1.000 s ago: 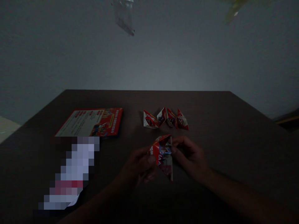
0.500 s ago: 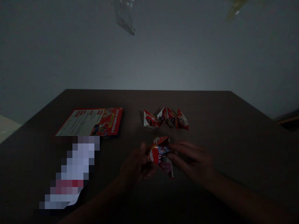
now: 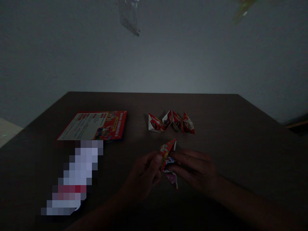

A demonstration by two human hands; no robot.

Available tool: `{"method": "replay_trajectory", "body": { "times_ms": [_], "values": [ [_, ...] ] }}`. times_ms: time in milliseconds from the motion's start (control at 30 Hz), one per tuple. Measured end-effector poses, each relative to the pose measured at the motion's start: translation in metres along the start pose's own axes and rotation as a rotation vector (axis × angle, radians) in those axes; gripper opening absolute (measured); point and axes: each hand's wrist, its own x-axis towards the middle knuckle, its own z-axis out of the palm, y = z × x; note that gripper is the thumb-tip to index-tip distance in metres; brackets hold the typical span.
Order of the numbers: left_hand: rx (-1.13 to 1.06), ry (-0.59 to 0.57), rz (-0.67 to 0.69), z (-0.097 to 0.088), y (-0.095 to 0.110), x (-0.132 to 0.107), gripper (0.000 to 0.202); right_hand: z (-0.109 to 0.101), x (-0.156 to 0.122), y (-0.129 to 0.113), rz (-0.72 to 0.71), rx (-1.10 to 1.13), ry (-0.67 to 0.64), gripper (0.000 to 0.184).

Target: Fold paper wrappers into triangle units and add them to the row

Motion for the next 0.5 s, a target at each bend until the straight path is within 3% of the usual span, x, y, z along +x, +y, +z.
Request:
{"method": "replay_trajectory", "body": {
  "times_ms": [133, 367, 500],
  "values": [
    [-0.010, -0.018, -0.001, 0.0004, -0.0001, -0.0008, 0.046, -0.0005, 0.0001, -0.0027, 0.031, 0.006, -0.023, 0.025],
    [0.058, -0.113, -0.015, 0.0004, -0.0042, -0.0046, 0.042, 0.0014, 0.0008, -0.0080, 0.222, -0.027, 0.004, 0.008],
    [-0.051, -0.212, -0.048, -0.0035, -0.0078, -0.0057, 0.037, 0.0020, 0.0004, -0.0092, 0.265, -0.075, 0.049, 0.016]
  ]
}}
